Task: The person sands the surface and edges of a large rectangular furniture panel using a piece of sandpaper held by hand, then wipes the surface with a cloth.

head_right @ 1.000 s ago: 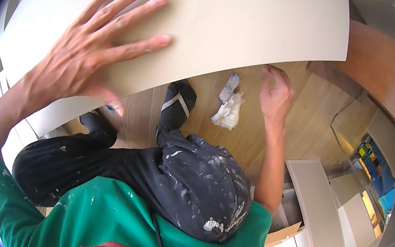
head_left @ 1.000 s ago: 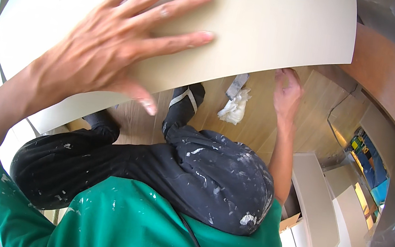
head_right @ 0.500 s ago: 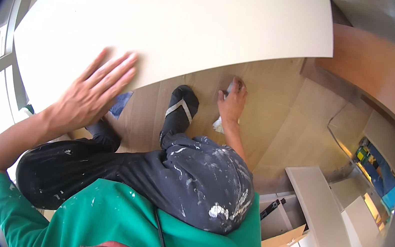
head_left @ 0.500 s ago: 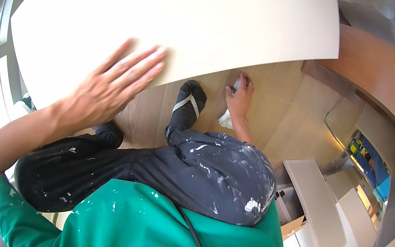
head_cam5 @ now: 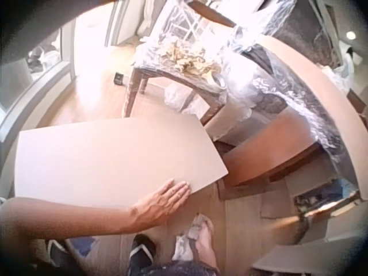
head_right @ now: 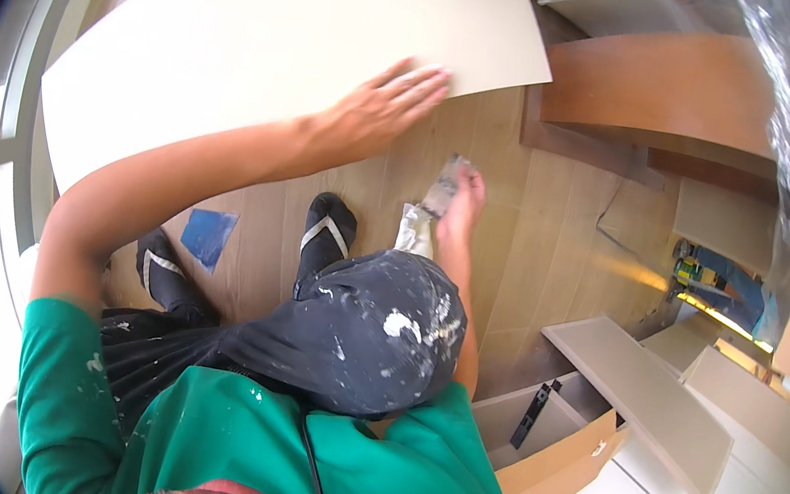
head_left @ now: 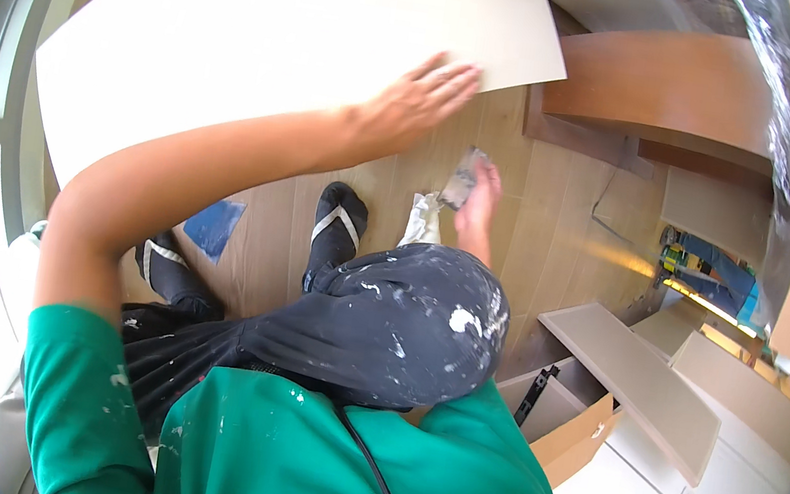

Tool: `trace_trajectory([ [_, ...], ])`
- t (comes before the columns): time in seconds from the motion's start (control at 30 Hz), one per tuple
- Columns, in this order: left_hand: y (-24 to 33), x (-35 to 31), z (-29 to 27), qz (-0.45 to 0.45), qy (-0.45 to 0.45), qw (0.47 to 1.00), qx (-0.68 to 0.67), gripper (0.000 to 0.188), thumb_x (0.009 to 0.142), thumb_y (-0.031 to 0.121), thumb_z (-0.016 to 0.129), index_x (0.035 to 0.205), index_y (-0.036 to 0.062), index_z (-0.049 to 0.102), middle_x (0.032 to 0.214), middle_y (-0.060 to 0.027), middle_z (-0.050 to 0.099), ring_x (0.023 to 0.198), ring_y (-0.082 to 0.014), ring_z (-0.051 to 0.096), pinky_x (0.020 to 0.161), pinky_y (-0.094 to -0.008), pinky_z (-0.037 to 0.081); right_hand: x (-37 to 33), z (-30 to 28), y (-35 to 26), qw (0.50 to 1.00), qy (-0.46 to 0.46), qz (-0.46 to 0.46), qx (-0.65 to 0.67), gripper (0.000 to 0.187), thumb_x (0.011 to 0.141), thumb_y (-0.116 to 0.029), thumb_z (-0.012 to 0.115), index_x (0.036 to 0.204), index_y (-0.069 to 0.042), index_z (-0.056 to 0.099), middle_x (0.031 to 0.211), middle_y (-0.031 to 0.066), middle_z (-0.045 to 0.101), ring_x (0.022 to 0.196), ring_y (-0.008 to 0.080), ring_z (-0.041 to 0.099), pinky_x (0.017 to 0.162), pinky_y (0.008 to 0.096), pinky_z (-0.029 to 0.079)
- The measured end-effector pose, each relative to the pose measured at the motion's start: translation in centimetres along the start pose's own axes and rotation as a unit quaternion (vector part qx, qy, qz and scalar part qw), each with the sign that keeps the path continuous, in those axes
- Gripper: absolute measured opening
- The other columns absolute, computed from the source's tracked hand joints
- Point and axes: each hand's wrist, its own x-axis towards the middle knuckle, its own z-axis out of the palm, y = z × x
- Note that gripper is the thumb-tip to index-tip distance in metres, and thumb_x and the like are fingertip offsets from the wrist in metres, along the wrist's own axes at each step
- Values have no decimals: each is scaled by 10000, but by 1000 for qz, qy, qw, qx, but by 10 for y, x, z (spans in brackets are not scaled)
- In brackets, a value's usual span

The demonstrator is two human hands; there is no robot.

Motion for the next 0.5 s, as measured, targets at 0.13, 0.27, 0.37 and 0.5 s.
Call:
trace_trajectory([
  [0.13, -12, -99, -55, 28, -112, 992, 49, 809, 884, 27, 520, 1625, -43, 200, 1728, -183, 157, 1609, -280, 135, 1328, -470, 77, 16, -13, -70, 988, -35, 8, 152, 213, 996, -131, 621, 1205, -104, 592, 1118, 59, 701, 1040, 227, 685, 957, 423, 551],
  [0.27, -28, -210, -97, 34, -208, 977, 43, 771, 912, 54, 512, 1619, -41, 219, 1722, -183, 180, 1609, -278, 131, 1331, -487, 43, 39, -5, -106, 980, -73, -40, 182, 230, 1013, -74, 574, 1242, -64, 593, 1197, 79, 686, 1112, 232, 664, 1031, 439, 515],
  [0.37, -37, -292, -116, 31, -253, 967, 7, 727, 980, 158, 532, 1620, -15, 234, 1725, -157, 185, 1610, -261, 124, 1328, -505, 26, 42, -4, -123, 988, -31, -110, 101, 341, 1023, -68, 554, 1364, -67, 571, 1247, 85, 683, 1128, 238, 660, 1026, 424, 522],
  [0.5, -73, -402, -143, 65, -351, 934, 14, 905, 990, 626, 537, 1615, 28, 269, 1719, -150, 204, 1608, -267, 123, 1323, -535, -11, 57, -7, -141, 991, -87, -24, 99, 284, 1049, -245, 594, 1294, -102, 603, 932, 16, 626, 708, 129, 572, 576, 292, 470],
])
